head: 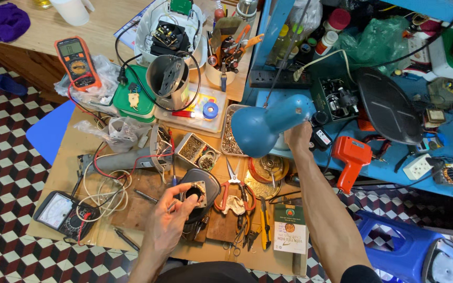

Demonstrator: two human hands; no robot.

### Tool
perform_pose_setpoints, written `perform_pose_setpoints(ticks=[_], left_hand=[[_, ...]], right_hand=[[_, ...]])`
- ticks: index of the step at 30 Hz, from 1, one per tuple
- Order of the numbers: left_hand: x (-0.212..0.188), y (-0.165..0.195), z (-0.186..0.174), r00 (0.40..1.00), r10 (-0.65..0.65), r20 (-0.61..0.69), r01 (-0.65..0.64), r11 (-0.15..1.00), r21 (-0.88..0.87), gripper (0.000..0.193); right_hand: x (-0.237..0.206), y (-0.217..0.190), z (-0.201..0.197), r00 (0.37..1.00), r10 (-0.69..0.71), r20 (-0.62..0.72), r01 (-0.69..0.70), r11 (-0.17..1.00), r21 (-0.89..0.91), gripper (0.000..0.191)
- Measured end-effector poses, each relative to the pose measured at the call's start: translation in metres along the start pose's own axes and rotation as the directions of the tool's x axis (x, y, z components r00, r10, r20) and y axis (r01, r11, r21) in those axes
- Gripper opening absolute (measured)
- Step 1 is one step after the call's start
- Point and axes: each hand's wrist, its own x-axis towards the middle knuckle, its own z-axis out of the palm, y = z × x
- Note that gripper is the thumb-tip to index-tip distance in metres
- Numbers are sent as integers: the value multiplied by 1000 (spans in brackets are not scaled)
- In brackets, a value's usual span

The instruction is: The person works on a disassembled electrical motor component at a cluttered workbench. They use pliers to strip and adjust wires, then use a utility knife to cut and prepare wire ends. The person handles the motor housing and wires throughout the process.

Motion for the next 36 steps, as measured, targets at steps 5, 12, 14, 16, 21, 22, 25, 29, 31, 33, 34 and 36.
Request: perform_pose_setpoints(ticks=[5,12,14,16,21,22,25,29,31,33,34,36], left_hand=[[3,45,20,990,119,80,-123,991,53,56],[21,78,47,984,109,144,-119,991,61,75],[23,79,59,973,137,185,-136,991,-20,78],[28,80,67,977,152,149,-165,983,83,79],[43,85,67,978,195,71,-203,970,130,74],[47,87,65,982,184,53,-188,977,102,72],[54,93,62,990,141,11,-141,989,53,61],[55,95,64,985,169,-21,-170,985,-20,48],[54,93,63,991,128,-34,-130,990,-46,44],[53,92,63,992,123,-39,-125,992,-32,43],[52,91,63,989,140,-41,-141,990,-6,44],[50,93,65,986,166,-34,-166,986,7,45]], right_hand=[[-10,-8,-4,988,126,87,-133,988,80,18],[-25,-20,-3,983,122,135,-151,962,229,36],[-26,-18,0,997,65,44,-73,971,226,49],[-27,-17,5,998,66,18,-68,957,282,52],[-36,-21,13,995,96,-25,-82,935,345,35],[-37,-22,13,995,79,-57,-54,932,357,33],[-41,-22,13,997,65,-49,-43,929,368,29],[-45,-25,10,994,29,-108,6,948,317,43],[-45,-27,9,993,4,-118,33,951,309,35],[-45,-30,8,992,4,-129,37,950,311,35],[-45,-31,8,991,5,-135,38,949,312,35],[-45,-33,6,991,16,-133,27,948,318,33]])
